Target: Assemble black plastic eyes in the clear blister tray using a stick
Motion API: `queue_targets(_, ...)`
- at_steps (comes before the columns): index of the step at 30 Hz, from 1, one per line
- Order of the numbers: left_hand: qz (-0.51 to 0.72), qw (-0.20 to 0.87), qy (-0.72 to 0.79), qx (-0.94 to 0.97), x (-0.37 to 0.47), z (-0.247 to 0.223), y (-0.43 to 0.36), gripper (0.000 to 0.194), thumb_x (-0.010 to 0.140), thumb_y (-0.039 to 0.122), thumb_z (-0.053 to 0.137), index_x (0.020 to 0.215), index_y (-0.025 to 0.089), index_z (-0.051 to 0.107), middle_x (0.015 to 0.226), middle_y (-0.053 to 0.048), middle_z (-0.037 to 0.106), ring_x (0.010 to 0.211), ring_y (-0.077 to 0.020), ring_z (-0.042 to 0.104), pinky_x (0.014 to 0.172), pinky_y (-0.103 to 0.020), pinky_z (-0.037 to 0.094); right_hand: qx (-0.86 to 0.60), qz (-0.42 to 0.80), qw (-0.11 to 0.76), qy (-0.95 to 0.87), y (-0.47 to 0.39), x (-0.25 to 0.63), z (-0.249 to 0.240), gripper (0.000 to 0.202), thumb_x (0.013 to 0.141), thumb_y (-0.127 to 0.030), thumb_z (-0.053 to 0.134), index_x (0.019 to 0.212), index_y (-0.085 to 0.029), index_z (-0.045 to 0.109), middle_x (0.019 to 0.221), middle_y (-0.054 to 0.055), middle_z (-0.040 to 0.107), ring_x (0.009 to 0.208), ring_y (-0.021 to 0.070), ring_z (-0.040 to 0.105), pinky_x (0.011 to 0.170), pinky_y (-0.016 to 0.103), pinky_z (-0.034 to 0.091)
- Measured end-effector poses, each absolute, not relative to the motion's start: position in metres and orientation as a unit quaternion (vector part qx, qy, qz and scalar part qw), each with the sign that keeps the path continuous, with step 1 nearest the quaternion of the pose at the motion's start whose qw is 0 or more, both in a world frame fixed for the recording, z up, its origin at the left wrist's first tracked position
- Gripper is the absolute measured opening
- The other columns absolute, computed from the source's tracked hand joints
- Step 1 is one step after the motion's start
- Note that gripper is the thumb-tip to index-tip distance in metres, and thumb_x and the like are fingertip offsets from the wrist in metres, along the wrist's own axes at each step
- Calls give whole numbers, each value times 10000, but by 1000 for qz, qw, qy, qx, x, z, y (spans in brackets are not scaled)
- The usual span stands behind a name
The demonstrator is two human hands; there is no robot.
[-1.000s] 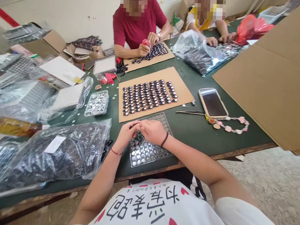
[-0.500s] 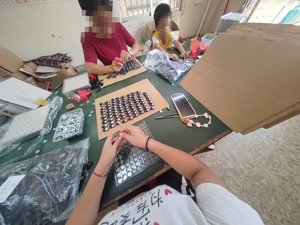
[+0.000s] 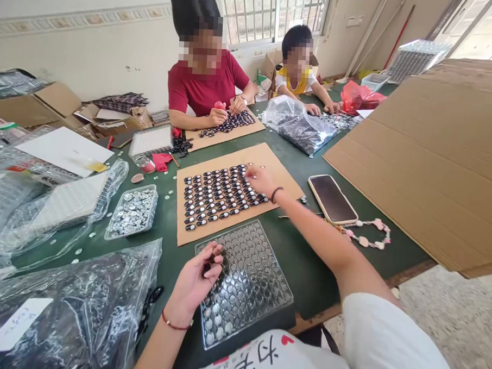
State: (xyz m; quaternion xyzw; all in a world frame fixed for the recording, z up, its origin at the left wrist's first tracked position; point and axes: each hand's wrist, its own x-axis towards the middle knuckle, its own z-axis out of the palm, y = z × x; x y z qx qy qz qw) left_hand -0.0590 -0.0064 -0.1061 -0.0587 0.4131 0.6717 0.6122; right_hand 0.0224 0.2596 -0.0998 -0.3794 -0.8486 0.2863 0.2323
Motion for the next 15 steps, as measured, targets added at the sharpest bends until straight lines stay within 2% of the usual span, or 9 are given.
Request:
queue_targets(3,678,607,403,-96,-66,-108,-9,229,675,-63,518,805,123,542,860,-58,562,724,-104,565,481,-139,386,-450,257,226,-825,337,9,-106,186,730,-125,502,887,-141,600,880,48,617,816,147,542,736,251,412)
queue_targets(5,680,596,417,-96,-69,-109,-10,200,695,-51,523,799,117,555,920,-81,567,823,-144,579,512,-144,413,-475,252,204,-818,369,6,-115,165,700,-130,541,845,-139,619,826,48,624,772,156,547,704,251,418)
queue_targets(7,681,590,424,-89,-70,-109,-11,155,737,7,531,844,112,573,997,-107,562,839,-146,581,471,-123,396,-489,254,178,-815,385,4,-126,139,674,-133,575,796,-149,640,777,37,628,726,150,547,674,236,418)
queue_targets(10,685,594,417,-63,-69,-107,-10,184,786,107,527,964,106,576,1025,-122,561,677,-72,557,368,-92,318,-495,255,159,-815,391,4,-137,120,671,-149,594,768,-169,662,756,19,631,701,132,541,660,212,407)
queue_targets(13,691,601,398,-51,-69,-105,-9,213,800,191,532,991,106,571,851,-72,585,500,-13,446,316,-84,265,-494,250,167,-816,386,6,-136,123,696,-181,591,786,-149,668,756,24,627,703,122,530,676,210,392)
queue_targets(15,697,602,386,-59,-71,-104,-8,182,795,197,533,947,106,574,786,-53,583,455,-6,400,301,-86,248,-492,240,183,-817,374,8,-129,173,740,-219,554,828,-113,658,786,43,619,724,119,522,697,217,382)
